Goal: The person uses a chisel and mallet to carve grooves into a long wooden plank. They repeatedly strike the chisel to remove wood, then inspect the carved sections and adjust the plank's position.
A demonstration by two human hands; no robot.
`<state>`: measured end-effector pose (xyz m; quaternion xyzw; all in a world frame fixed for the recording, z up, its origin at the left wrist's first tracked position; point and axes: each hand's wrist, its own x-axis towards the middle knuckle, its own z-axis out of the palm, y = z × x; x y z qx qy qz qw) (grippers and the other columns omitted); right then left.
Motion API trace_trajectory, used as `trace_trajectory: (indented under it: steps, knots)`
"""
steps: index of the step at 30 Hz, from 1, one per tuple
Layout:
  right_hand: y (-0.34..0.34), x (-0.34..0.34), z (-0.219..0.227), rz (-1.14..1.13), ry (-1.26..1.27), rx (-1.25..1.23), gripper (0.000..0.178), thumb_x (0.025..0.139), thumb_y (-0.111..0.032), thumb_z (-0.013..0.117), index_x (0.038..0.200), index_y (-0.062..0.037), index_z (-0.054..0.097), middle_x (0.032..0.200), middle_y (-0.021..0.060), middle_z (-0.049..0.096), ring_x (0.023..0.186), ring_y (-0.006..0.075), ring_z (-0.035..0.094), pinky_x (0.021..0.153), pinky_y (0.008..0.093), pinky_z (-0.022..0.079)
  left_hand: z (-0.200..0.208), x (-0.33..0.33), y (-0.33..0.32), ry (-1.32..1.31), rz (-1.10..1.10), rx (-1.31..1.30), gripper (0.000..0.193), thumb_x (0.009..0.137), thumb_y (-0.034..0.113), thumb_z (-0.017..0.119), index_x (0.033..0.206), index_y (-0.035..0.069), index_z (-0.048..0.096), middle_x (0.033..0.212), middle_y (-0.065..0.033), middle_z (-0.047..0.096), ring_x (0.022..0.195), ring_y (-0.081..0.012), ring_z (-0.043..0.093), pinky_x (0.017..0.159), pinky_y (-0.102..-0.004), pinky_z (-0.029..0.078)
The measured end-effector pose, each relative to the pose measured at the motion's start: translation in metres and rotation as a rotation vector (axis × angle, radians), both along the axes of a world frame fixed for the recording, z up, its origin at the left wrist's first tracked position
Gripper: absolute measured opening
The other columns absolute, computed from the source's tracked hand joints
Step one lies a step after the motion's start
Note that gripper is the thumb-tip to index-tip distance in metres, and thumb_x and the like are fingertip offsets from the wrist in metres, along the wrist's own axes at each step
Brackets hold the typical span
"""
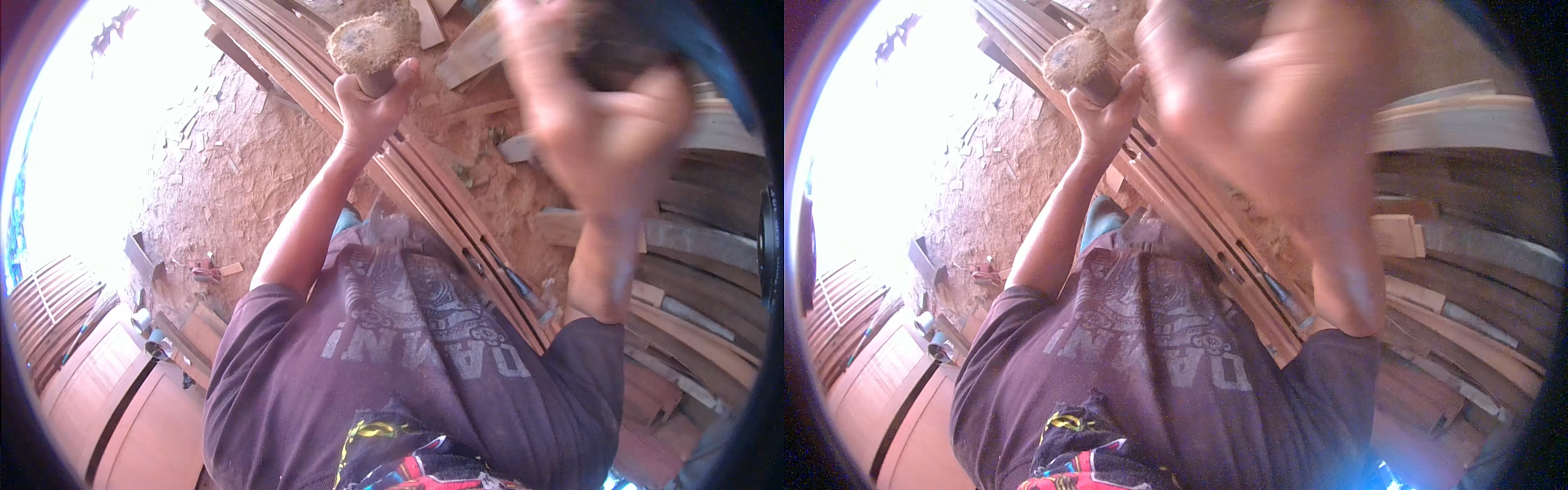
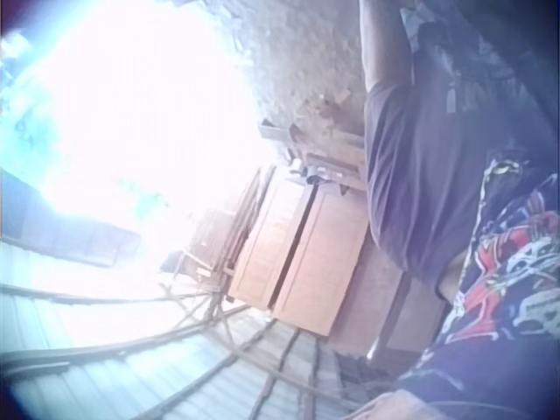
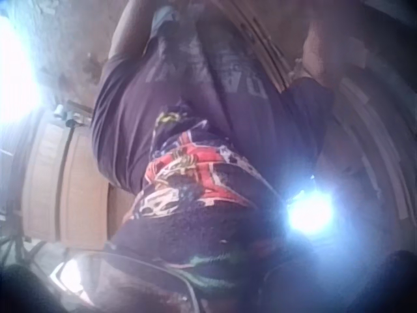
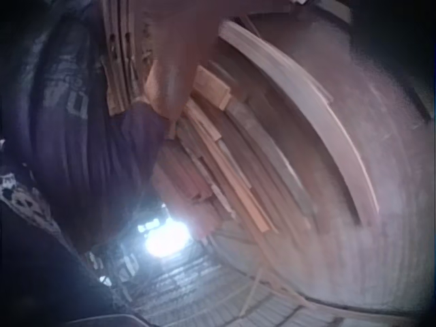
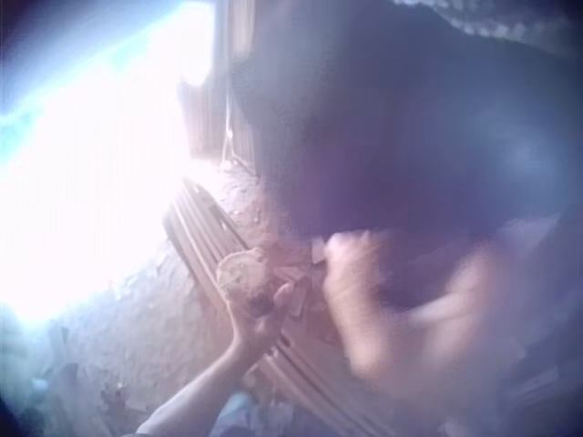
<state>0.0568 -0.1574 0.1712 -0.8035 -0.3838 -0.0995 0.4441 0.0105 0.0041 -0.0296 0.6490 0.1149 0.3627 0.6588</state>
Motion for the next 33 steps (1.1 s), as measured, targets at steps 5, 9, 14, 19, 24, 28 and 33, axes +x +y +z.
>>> trace_trajectory:
  steps: [5, 9, 14, 19, 24, 28, 33]
  knots:
    - [0.021, 0.019, -0.018, 0.184, -0.205, -0.534, 0.031, 0.090, -0.016, 0.078, 0.112, 0.0044, 0.069, 0.089, 0.0271, 0.072, 0.086, 0.0476, 0.070, 0.078, 0.0507, 0.058, -0.007, 0.008, 0.011, 0.022, -0.035, -0.038, 0.019, 0.094, 0.014, 0.079, 0.081, 0.002, 0.073, 0.070, 0.0024, 0.070, 0.064, -0.0057, 0.064, 0.056, -0.0257, 0.052]
    - [-0.009, 0.016, -0.026, 0.113, -0.164, -0.465, 0.025, 0.090, -0.013, 0.080, 0.104, 0.0051, 0.071, 0.090, 0.0249, 0.075, 0.084, 0.0416, 0.075, 0.078, 0.0459, 0.059, -0.001, 0.003, 0.025, 0.010, -0.115, -0.070, 0.026, 0.095, 0.020, 0.080, 0.076, 0.005, 0.069, 0.067, -0.0011, 0.070, 0.057, -0.0100, 0.068, 0.052, -0.0263, 0.054]
    - [-0.027, 0.008, -0.014, 0.008, -0.034, -0.242, 0.015, 0.094, -0.010, 0.083, 0.099, 0.0014, 0.074, 0.085, 0.0075, 0.078, 0.078, 0.0182, 0.075, 0.074, 0.0340, 0.058, 0.017, -0.009, -0.007, 0.065, -0.090, 0.014, 0.024, 0.096, 0.025, 0.085, 0.094, 0.003, 0.076, 0.073, 0.0022, 0.071, 0.068, -0.0052, 0.065, 0.059, -0.0273, 0.053]
    - [-0.007, -0.010, -0.012, -0.020, -0.101, -0.231, 0.012, 0.094, -0.012, 0.079, 0.090, -0.0020, 0.074, 0.074, 0.0090, 0.072, 0.073, 0.0242, 0.071, 0.073, 0.0369, 0.057, 0.013, -0.003, -0.015, 0.029, -0.081, -0.020, 0.016, 0.094, 0.015, 0.084, 0.089, 0.001, 0.077, 0.075, 0.0020, 0.072, 0.071, -0.0047, 0.066, 0.058, -0.0272, 0.052]
    - [-0.003, 0.021, -0.016, 0.116, -0.054, -0.554, 0.026, 0.087, -0.012, 0.080, 0.105, 0.0057, 0.073, 0.099, 0.0296, 0.074, 0.093, 0.0490, 0.072, 0.085, 0.0465, 0.059, -0.005, 0.008, 0.010, 0.017, -0.101, -0.110, 0.019, 0.091, 0.013, 0.083, 0.082, 0.001, 0.073, 0.070, 0.0008, 0.070, 0.062, -0.0052, 0.063, 0.055, -0.0254, 0.050]
    - [-0.033, 0.015, -0.032, 0.054, 0.053, -0.432, 0.027, 0.091, -0.013, 0.080, 0.108, 0.0057, 0.073, 0.101, 0.0251, 0.077, 0.093, 0.0377, 0.077, 0.085, 0.0420, 0.059, 0.021, 0.012, 0.037, 0.053, -0.074, -0.261, 0.034, 0.094, 0.021, 0.083, 0.069, 0.006, 0.066, 0.063, -0.0016, 0.065, 0.051, -0.0082, 0.060, 0.047, -0.0264, 0.047]
    - [-0.059, 0.003, -0.047, -0.137, 0.360, -0.403, 0.022, 0.092, -0.013, 0.083, 0.101, 0.0036, 0.072, 0.087, 0.0060, 0.074, 0.079, 0.0131, 0.065, 0.074, 0.0345, 0.053, 0.098, 0.007, 0.053, 0.030, -0.077, -0.058, 0.014, 0.095, 0.013, 0.079, 0.098, 0.005, 0.069, 0.073, -0.0044, 0.068, 0.057, -0.0133, 0.064, 0.056, -0.0271, 0.054]
